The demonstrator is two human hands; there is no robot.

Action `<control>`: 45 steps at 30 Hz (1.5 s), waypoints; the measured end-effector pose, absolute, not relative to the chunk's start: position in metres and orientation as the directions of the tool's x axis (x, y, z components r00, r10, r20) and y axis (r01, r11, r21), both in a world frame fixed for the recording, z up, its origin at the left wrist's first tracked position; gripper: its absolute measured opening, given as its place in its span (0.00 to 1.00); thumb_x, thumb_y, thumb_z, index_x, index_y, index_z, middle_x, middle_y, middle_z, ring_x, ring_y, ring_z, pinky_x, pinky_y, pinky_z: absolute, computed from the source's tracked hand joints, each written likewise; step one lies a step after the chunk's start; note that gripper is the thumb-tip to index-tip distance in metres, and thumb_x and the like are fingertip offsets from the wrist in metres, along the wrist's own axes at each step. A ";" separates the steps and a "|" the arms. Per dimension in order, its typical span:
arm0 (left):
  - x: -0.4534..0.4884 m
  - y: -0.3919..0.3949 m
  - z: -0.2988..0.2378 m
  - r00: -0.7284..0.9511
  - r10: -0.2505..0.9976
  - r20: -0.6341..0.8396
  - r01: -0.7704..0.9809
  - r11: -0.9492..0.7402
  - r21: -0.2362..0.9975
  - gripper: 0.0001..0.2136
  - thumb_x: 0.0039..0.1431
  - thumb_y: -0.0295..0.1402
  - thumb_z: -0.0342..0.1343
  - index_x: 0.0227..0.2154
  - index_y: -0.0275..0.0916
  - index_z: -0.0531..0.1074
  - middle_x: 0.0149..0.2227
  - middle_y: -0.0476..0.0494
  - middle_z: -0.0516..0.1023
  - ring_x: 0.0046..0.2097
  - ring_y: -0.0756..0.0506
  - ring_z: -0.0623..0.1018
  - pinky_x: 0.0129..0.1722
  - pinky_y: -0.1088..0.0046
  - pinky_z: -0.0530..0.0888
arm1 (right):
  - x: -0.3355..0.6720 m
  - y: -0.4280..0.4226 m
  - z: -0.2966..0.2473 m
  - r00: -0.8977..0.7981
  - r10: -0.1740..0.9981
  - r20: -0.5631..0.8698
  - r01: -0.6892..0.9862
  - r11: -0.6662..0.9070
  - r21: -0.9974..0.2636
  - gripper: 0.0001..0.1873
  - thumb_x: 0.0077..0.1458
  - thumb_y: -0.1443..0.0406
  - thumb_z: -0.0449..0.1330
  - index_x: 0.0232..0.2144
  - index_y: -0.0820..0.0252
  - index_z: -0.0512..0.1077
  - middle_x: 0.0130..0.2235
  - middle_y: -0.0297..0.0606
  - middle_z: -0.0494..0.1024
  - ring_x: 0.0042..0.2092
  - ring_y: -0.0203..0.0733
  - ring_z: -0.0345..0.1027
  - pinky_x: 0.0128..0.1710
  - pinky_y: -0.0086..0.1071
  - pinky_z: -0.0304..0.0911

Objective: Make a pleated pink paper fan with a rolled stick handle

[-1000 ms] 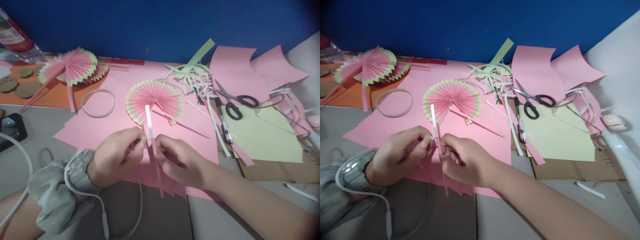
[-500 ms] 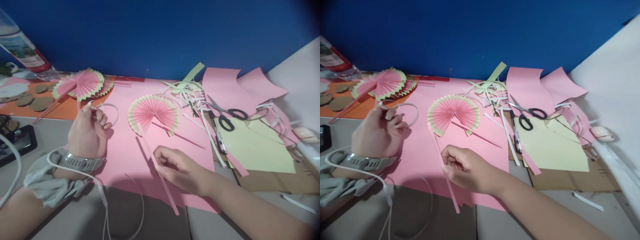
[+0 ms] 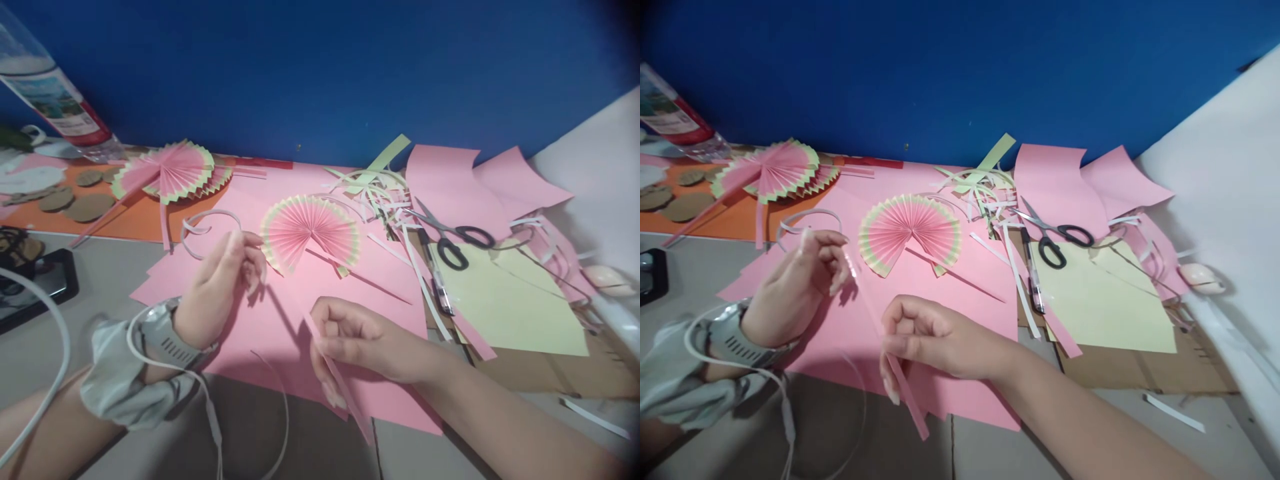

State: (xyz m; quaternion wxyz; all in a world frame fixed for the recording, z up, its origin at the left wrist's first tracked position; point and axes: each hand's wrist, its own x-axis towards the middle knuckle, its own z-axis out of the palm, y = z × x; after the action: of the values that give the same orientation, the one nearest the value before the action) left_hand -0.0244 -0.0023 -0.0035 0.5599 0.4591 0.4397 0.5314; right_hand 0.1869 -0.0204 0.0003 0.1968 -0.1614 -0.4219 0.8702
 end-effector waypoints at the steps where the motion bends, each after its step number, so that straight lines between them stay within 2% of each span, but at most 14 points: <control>1: -0.024 -0.006 -0.003 0.123 0.992 -0.010 -0.172 0.032 0.985 0.16 0.62 0.47 0.48 0.39 0.39 0.67 0.23 0.52 0.69 0.20 0.54 0.66 0.19 0.76 0.66 | 0.187 -0.020 -0.001 -0.880 0.463 -0.107 -0.203 -0.569 -0.797 0.07 0.62 0.64 0.54 0.33 0.59 0.59 0.23 0.28 0.72 0.23 0.30 0.67 0.30 0.28 0.61; 5: -0.022 -0.016 0.001 0.327 0.945 0.032 -0.167 0.024 0.986 0.15 0.61 0.45 0.51 0.40 0.37 0.70 0.23 0.50 0.72 0.22 0.52 0.71 0.22 0.76 0.70 | 0.186 -0.018 -0.004 -0.882 0.461 -0.100 -0.200 -0.557 -0.806 0.06 0.62 0.65 0.54 0.33 0.60 0.61 0.22 0.27 0.72 0.23 0.29 0.67 0.29 0.27 0.61; 10: -0.019 -0.018 0.006 0.336 0.941 0.037 -0.157 0.017 0.987 0.08 0.55 0.35 0.61 0.35 0.36 0.73 0.25 0.50 0.74 0.21 0.54 0.73 0.21 0.80 0.71 | 0.187 -0.018 -0.004 -0.867 0.482 -0.128 -0.174 -0.534 -0.827 0.08 0.61 0.63 0.55 0.33 0.61 0.62 0.23 0.28 0.72 0.23 0.29 0.66 0.30 0.27 0.61; 15: -0.023 -0.017 0.004 0.519 0.853 0.054 -0.262 0.099 0.960 0.15 0.58 0.43 0.56 0.37 0.35 0.74 0.25 0.45 0.76 0.24 0.50 0.75 0.24 0.75 0.74 | 0.187 -0.018 -0.003 -0.855 0.499 -0.142 -0.165 -0.520 -0.838 0.07 0.62 0.63 0.54 0.33 0.62 0.63 0.23 0.28 0.71 0.23 0.28 0.66 0.29 0.26 0.61; 18: -0.023 -0.018 0.005 0.580 0.814 -0.023 -0.170 0.148 0.974 0.11 0.51 0.33 0.63 0.38 0.36 0.75 0.27 0.45 0.78 0.27 0.49 0.78 0.28 0.75 0.76 | 0.186 -0.019 -0.003 -0.832 0.533 -0.157 -0.161 -0.502 -0.849 0.07 0.62 0.64 0.54 0.32 0.61 0.63 0.24 0.28 0.71 0.24 0.28 0.66 0.28 0.25 0.61; 21: -0.021 -0.018 0.007 0.601 0.796 -0.078 -0.074 0.152 0.986 0.08 0.50 0.27 0.63 0.35 0.36 0.75 0.28 0.45 0.79 0.29 0.48 0.79 0.32 0.73 0.77 | 0.184 -0.020 -0.001 -0.799 0.574 -0.178 -0.121 -0.444 -0.888 0.09 0.62 0.61 0.54 0.33 0.61 0.62 0.25 0.28 0.70 0.25 0.29 0.65 0.31 0.28 0.62; 26: -0.018 -0.016 0.009 0.567 0.819 -0.089 -0.025 0.125 0.992 0.05 0.52 0.28 0.61 0.32 0.35 0.75 0.24 0.45 0.78 0.25 0.48 0.77 0.26 0.75 0.75 | 0.181 -0.024 0.004 -0.720 0.655 -0.230 0.042 -0.290 -0.956 0.13 0.60 0.56 0.54 0.33 0.59 0.61 0.25 0.27 0.67 0.27 0.30 0.61 0.28 0.26 0.56; 29: -0.017 -0.015 0.010 0.577 0.815 -0.056 -0.042 0.098 0.994 0.02 0.52 0.26 0.61 0.30 0.36 0.76 0.25 0.46 0.78 0.25 0.50 0.77 0.26 0.77 0.74 | 0.181 -0.026 0.004 -0.690 0.688 -0.223 0.078 -0.235 -0.969 0.13 0.60 0.56 0.55 0.32 0.59 0.61 0.25 0.26 0.67 0.27 0.29 0.59 0.28 0.25 0.54; 34: -0.020 -0.015 0.009 0.579 0.812 -0.071 -0.069 0.135 0.988 0.01 0.52 0.26 0.62 0.29 0.37 0.77 0.23 0.48 0.78 0.24 0.51 0.77 0.25 0.80 0.73 | 0.184 -0.023 -0.001 -0.761 0.617 -0.198 -0.030 -0.339 -0.940 0.12 0.62 0.56 0.53 0.33 0.60 0.61 0.25 0.28 0.67 0.26 0.29 0.60 0.27 0.25 0.56; 39: -0.021 -0.016 0.007 0.597 0.800 -0.064 -0.100 0.153 0.983 0.03 0.53 0.26 0.62 0.32 0.38 0.78 0.26 0.46 0.80 0.27 0.50 0.79 0.28 0.79 0.75 | 0.186 -0.018 -0.003 -0.802 0.560 -0.207 -0.114 -0.484 -0.868 0.11 0.61 0.59 0.55 0.33 0.61 0.63 0.28 0.30 0.69 0.24 0.26 0.58 0.26 0.24 0.58; 45: -0.020 -0.015 0.008 0.611 0.791 -0.025 -0.153 0.149 0.977 0.06 0.59 0.31 0.56 0.36 0.38 0.78 0.28 0.45 0.81 0.29 0.48 0.80 0.30 0.76 0.77 | 0.187 -0.017 -0.007 -0.814 0.561 -0.152 -0.227 -0.547 -0.805 0.08 0.62 0.63 0.55 0.33 0.62 0.64 0.32 0.33 0.71 0.23 0.24 0.57 0.26 0.24 0.60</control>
State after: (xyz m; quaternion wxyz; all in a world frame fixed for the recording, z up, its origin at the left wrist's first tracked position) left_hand -0.0204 -0.0148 0.0084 0.7022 0.5590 0.2852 0.3362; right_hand 0.1869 -0.0168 -0.0069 0.2302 -0.2006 -0.4163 0.8564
